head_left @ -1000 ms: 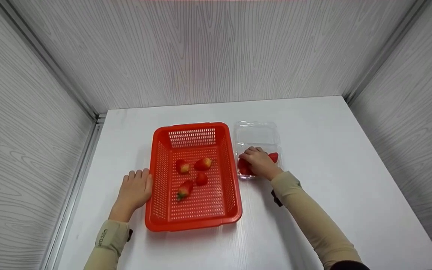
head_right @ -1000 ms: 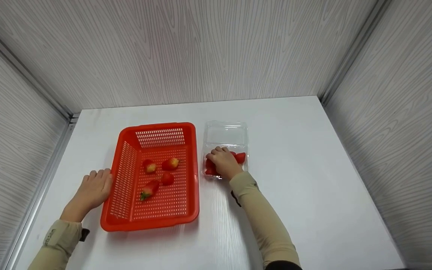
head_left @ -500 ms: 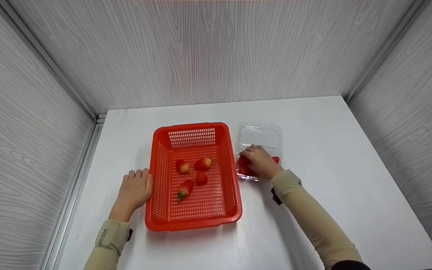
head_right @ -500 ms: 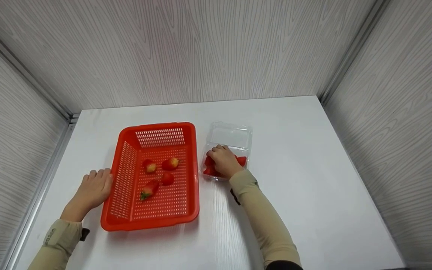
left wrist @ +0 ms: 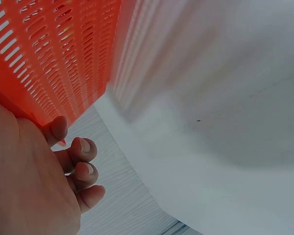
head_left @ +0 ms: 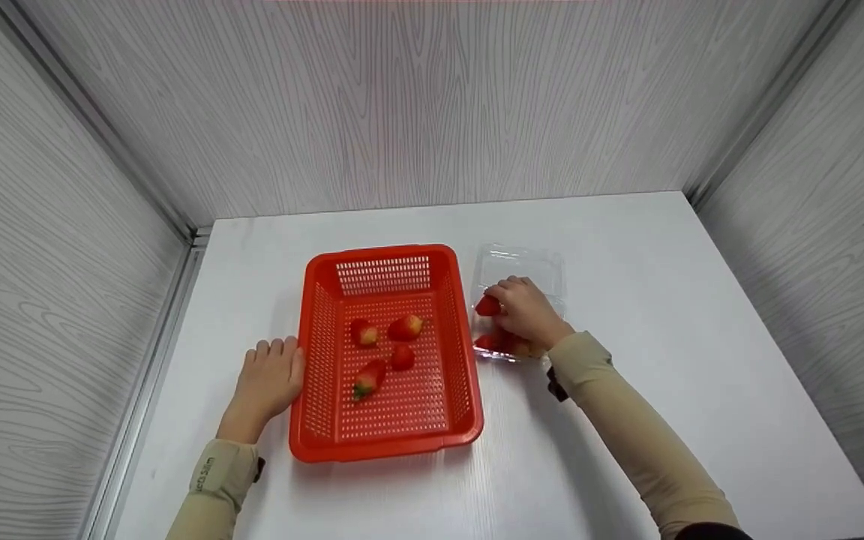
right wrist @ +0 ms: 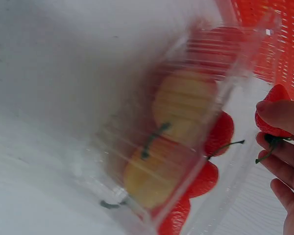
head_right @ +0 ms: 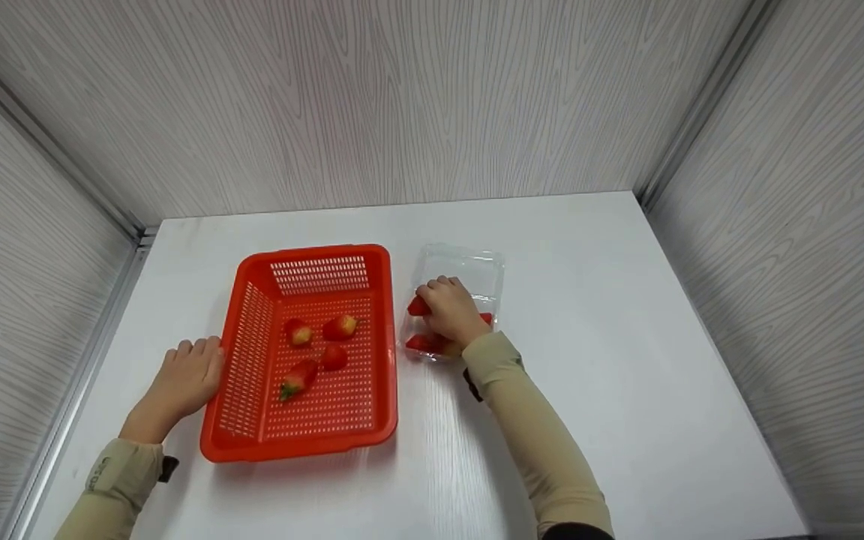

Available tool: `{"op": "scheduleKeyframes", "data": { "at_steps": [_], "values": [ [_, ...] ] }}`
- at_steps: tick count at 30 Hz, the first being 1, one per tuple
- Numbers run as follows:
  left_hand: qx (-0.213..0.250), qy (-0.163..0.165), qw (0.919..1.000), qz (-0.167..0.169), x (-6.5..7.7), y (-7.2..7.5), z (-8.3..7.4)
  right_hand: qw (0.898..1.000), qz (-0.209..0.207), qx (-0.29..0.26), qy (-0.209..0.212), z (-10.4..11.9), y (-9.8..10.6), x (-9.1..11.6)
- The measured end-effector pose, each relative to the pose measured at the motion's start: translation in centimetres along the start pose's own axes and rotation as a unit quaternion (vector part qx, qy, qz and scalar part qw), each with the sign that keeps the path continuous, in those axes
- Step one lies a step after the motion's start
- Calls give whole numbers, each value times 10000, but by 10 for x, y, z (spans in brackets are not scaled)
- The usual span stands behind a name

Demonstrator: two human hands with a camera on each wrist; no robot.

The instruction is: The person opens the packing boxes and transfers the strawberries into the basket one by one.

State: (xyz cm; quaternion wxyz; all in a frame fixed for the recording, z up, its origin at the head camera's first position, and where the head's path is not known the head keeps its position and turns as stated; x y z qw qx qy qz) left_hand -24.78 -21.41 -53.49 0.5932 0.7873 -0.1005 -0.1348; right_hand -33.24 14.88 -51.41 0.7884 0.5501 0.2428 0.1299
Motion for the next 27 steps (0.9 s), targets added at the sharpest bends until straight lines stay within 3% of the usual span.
{"op": "scheduleKeyframes", "data": {
  "at_steps": [15, 21, 27],
  "values": [
    [36, -23, 9999, 109, -1, -3, 1, 9989, -448, 69, -79, 33, 51, -35],
    [-59, -85, 9999, -73, -1, -1, 0, 9992, -385, -74, -98, 52, 52, -49],
    [-22, -23, 10000, 0, -1, -1, 1, 9994, -295, -127, -134, 73, 44, -62]
  ]
}}
Point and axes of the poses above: each hand's wrist, its own x-axis away from the middle knuckle, its own y-axis out of the back of the hand, z = x × y, the point moved 9 cm from there along -x, towards the middle knuckle, and after that the axes turned 8 degrees about -y, right-handed, at the moved point
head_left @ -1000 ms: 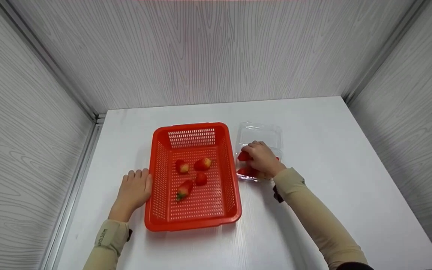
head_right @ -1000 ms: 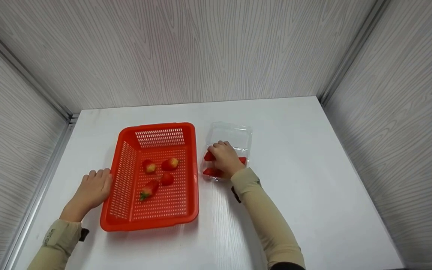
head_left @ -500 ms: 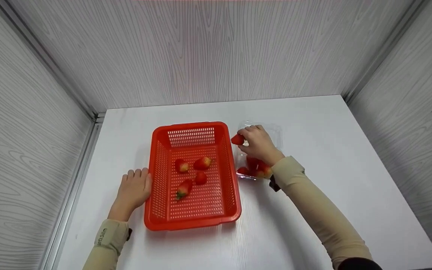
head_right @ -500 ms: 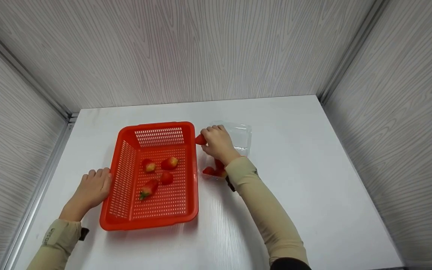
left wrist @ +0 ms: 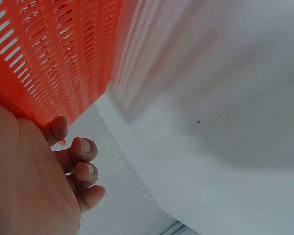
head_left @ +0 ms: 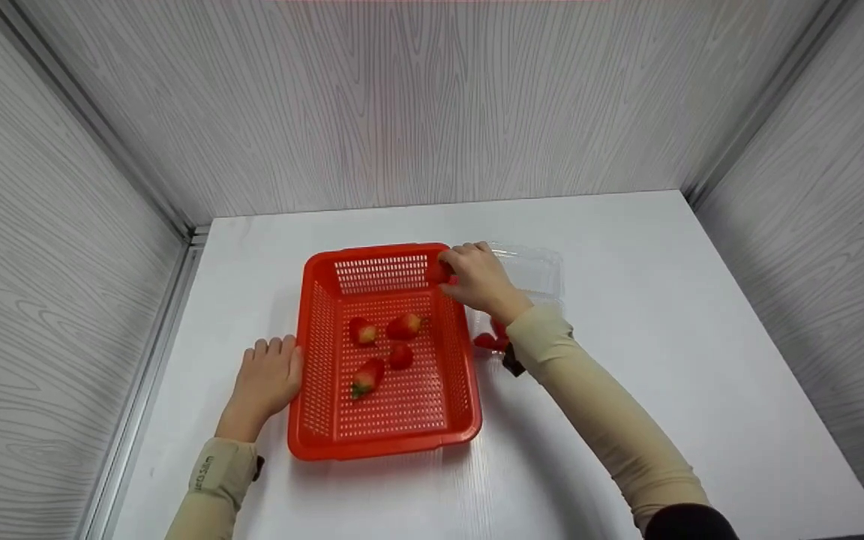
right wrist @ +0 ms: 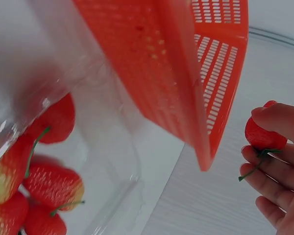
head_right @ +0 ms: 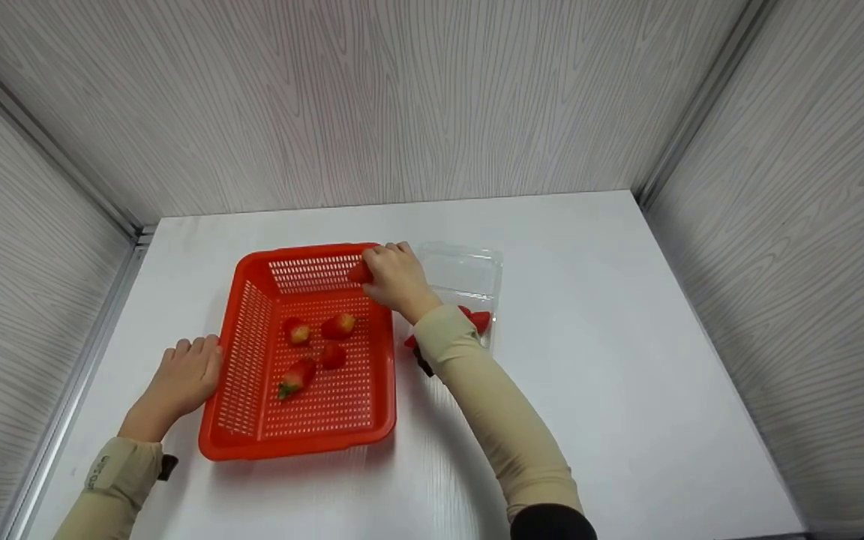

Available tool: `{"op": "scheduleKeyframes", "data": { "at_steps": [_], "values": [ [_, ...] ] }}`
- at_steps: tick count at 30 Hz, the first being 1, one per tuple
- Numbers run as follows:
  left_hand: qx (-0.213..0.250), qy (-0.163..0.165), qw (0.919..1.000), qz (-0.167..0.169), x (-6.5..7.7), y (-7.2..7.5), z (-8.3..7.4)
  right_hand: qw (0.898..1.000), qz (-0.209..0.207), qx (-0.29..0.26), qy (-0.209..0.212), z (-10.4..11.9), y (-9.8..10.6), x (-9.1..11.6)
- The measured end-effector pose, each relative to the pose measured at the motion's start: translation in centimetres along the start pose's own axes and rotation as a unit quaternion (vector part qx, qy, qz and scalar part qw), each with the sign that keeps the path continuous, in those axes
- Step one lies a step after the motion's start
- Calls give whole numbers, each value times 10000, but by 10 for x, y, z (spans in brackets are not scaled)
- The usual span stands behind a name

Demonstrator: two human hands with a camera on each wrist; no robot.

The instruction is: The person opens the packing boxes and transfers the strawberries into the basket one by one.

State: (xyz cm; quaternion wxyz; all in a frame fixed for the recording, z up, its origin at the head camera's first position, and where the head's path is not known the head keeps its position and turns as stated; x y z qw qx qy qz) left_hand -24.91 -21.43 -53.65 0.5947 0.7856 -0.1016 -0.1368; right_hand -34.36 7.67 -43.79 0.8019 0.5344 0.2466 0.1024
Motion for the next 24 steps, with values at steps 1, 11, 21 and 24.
{"op": "scheduleKeyframes", "data": {
  "at_steps": [1, 11, 21, 24],
  "values": [
    [11, 6, 10000, 4, 0, 0, 0, 10000, 22, 1, -5, 4, -2, -2],
    [35, 39, 10000, 32, 1, 1, 0, 9981, 454, -91, -416, 28, -36, -20],
    [22, 8, 10000, -66, 6, 0, -1, 9896, 963, -171, -1055, 36, -82, -25],
    [35, 19, 9999, -98, 7, 0, 0, 9852, 1112, -191, -1292, 36, -95, -25]
  ]
}}
Point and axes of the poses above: each hand's wrist, its own x-axis away from the middle knuckle, its own y-axis out of the back of the hand, z = x × y, the point moved 9 cm from there along -x, towards the middle knuckle, and after that the axes turned 8 degrees about -y, right-handed, at the moved point
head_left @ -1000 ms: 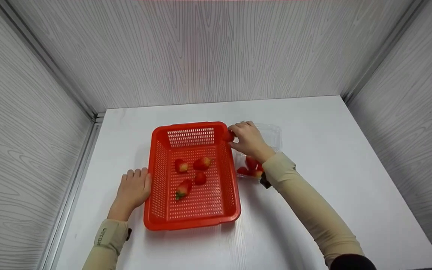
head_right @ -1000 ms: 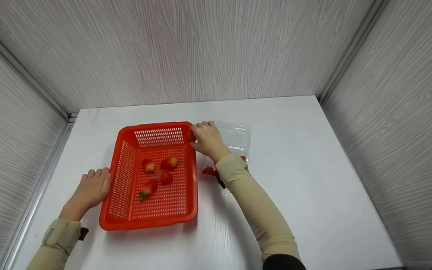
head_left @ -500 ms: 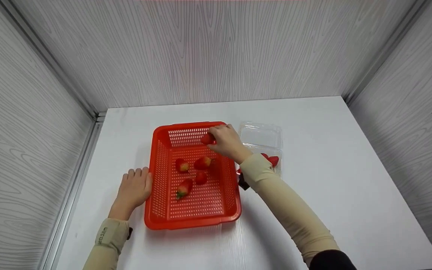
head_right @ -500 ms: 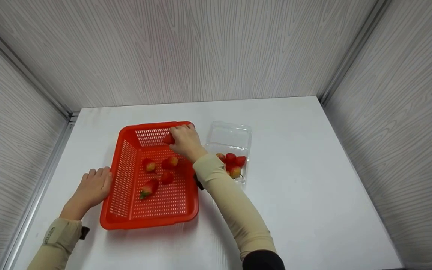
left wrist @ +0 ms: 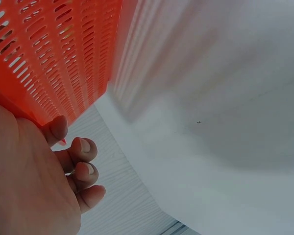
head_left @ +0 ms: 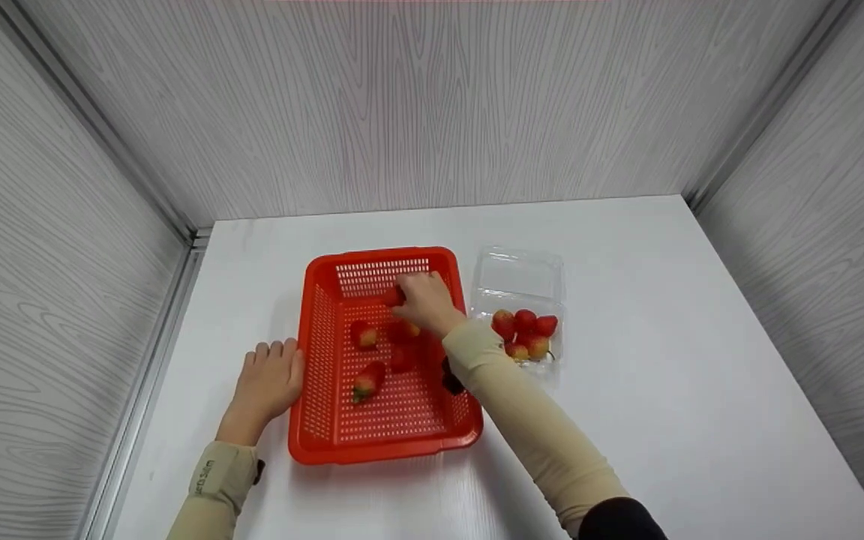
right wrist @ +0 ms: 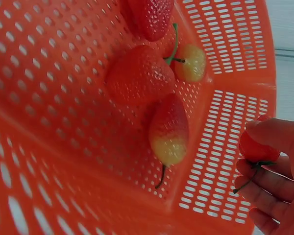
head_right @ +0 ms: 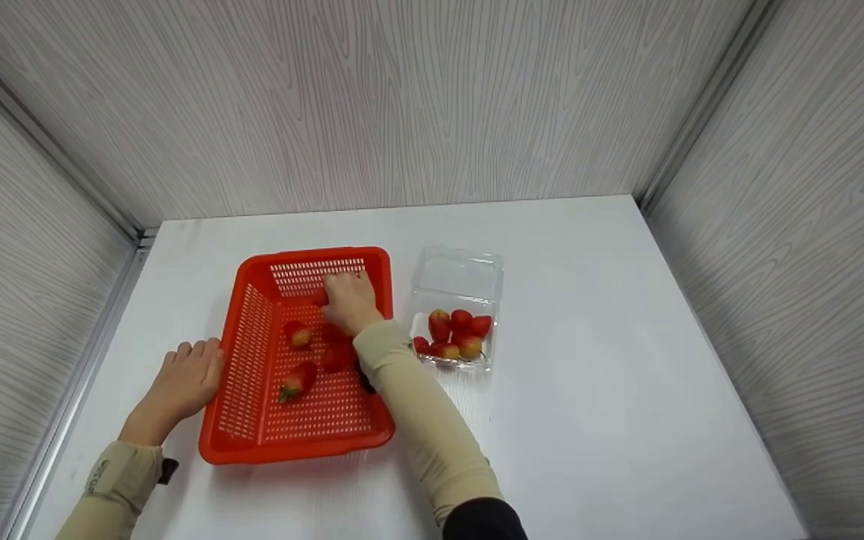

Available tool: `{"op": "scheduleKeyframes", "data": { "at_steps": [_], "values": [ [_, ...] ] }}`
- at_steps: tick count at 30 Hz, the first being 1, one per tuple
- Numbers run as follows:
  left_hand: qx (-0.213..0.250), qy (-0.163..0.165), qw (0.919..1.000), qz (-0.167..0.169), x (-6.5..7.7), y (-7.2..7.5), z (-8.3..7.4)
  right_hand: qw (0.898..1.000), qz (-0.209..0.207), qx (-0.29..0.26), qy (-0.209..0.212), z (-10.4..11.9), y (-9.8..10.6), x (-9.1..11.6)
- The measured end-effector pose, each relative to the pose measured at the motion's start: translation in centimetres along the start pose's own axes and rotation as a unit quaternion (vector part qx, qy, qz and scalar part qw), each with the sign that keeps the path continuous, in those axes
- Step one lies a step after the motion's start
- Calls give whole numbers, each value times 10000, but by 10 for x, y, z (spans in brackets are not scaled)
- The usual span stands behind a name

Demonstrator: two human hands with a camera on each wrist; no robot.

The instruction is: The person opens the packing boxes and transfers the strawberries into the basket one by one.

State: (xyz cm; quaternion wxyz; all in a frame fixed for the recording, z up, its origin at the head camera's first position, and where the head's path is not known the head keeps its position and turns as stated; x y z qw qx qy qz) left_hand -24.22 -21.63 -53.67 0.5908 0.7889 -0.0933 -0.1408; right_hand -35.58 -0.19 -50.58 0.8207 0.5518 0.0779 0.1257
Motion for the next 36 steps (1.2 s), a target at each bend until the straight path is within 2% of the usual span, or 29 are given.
{"op": "scheduleKeyframes", "data": {
  "at_steps": [8, 17, 25, 36],
  "values": [
    [42, 62, 10000, 65, 0, 0, 0, 9998, -17, 138, -127, 3, -29, -3],
    [78, 49, 9999, 54, 1, -2, 0, 9981, 42, 593, -138, -3, -54, 3],
    [5, 85, 9999, 127, 0, -2, 2, 9964, 55, 844, 25, 1, -59, 5],
    [-9, 120, 9996, 253, 1, -3, 3, 9966, 247, 787, 38, -1, -65, 4]
  ]
}}
Point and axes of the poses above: each hand's wrist, its own x-axis away from the middle knuckle, its own y-axis out of the back of the hand, z = x × y, the point moved 9 cm from there along -x, towards the middle knuckle, and after that the axes turned 8 degrees about -y, right-handed, at the moved point
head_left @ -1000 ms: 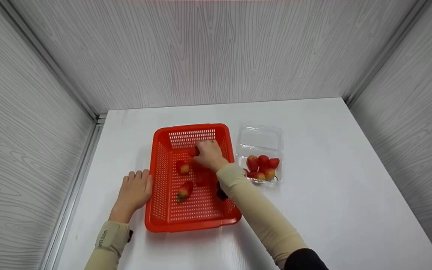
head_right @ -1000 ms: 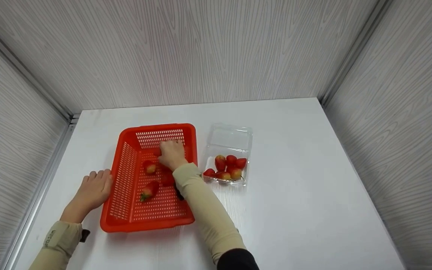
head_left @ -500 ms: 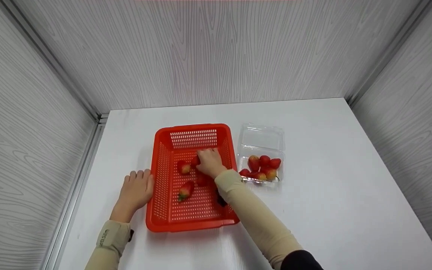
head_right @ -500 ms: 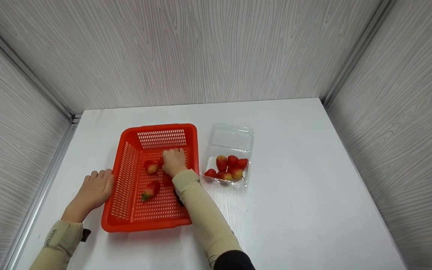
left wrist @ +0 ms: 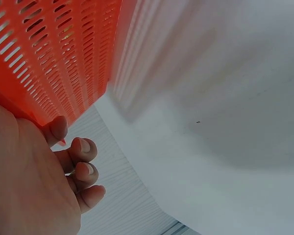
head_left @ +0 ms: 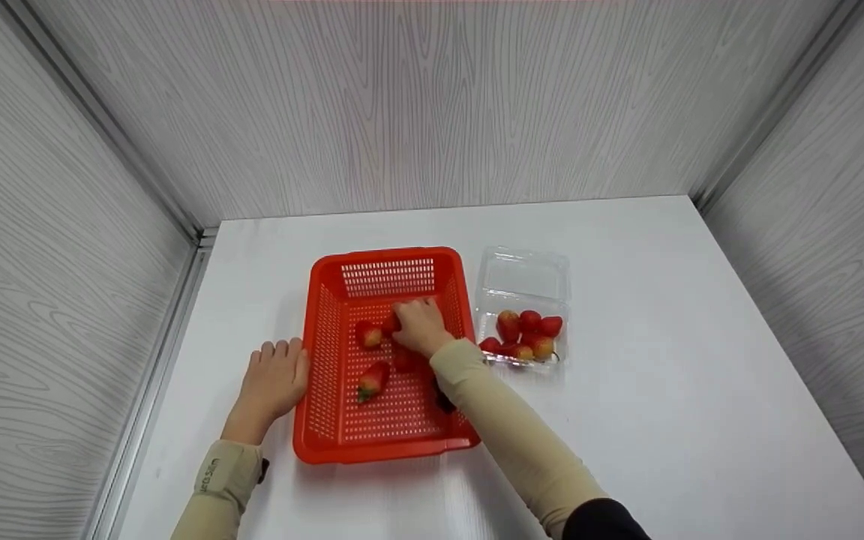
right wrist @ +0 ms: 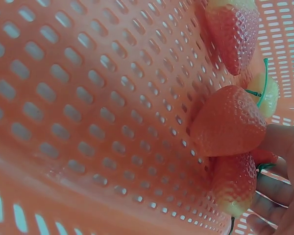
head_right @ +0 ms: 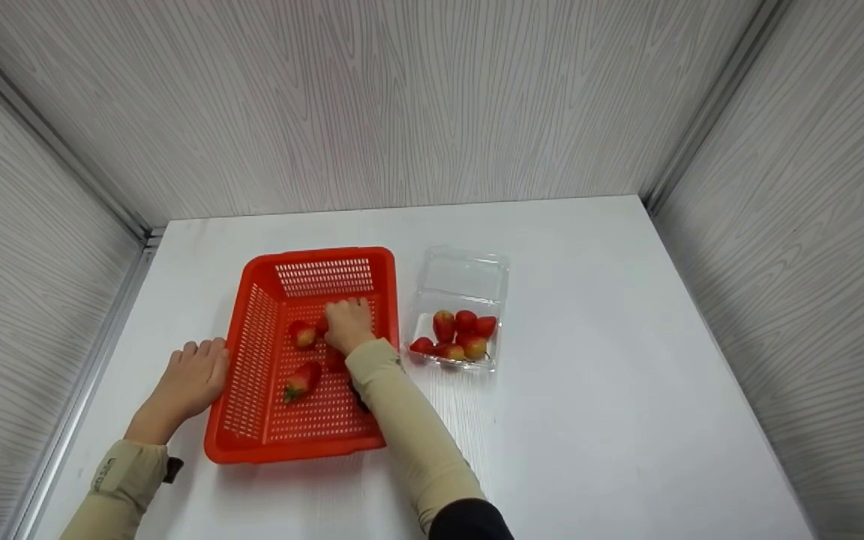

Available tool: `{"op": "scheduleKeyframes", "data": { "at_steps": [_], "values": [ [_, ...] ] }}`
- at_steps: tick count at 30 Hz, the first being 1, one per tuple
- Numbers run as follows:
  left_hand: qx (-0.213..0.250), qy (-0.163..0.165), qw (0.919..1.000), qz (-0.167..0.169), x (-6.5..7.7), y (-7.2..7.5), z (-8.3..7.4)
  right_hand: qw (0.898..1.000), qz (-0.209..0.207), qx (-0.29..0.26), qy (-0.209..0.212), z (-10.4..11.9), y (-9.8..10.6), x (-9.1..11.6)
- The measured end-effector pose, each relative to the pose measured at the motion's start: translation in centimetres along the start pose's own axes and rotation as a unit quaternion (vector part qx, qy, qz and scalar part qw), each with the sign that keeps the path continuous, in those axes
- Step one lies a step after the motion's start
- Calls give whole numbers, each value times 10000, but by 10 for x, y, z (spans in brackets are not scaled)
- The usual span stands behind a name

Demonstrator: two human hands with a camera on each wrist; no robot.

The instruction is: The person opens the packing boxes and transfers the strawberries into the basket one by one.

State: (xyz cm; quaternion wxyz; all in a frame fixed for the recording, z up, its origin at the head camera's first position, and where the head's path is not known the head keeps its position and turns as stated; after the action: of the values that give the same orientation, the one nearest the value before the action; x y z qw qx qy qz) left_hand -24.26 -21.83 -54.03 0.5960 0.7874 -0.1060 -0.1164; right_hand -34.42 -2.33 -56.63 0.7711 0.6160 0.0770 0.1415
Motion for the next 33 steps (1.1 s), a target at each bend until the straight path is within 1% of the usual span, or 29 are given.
{"op": "scheduleKeyframes", "data": {
  "at_steps": [6, 11, 14, 18, 22, 24, 26, 29, 31, 33],
  "values": [
    [12, -1, 10000, 5, -1, 1, -1, 10000, -45, -34, -26, 0, 3, 0],
    [38, -15, 10000, -29, -1, 3, -1, 9999, -64, -105, -95, 1, 14, -1],
    [56, 6, 10000, -2, 0, 1, 0, 9999, -89, -100, -91, 4, 26, -2],
    [40, 19, 10000, 0, -1, 0, 1, 9996, -268, -73, 75, 9, 47, -3],
    [-7, -28, 10000, -55, -1, 1, 0, 9990, -363, -221, 165, 7, 68, -1],
    [-15, -36, 10000, -69, -1, 0, 0, 9984, -395, -354, 190, 3, 78, 1],
    [22, -18, 10000, -45, -1, -1, 0, 9971, -535, -475, 275, -3, 89, 4],
    [35, 8, 10000, 8, -1, -3, 0, 9928, -922, -655, 403, -16, 109, 9],
    [45, 18, 10000, 20, 0, -3, 0, 9893, -1206, -691, 440, -29, 121, 12],
    [45, 20, 10000, -12, -1, -2, 0, 9862, -1402, -781, 414, -44, 131, 15]
  ]
}}
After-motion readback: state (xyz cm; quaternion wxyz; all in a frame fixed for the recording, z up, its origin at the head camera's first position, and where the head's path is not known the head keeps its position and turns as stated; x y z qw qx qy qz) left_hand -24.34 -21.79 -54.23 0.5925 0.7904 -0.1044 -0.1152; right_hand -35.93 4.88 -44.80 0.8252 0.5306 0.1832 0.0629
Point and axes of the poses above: each hand's wrist, its own x-axis away from the middle knuckle, its own y-axis out of the back of the hand, z = x × y, the point moved 9 cm from there along -x, towards the middle knuckle, and after that the axes turned 8 degrees about -y, right-handed, at the moved point
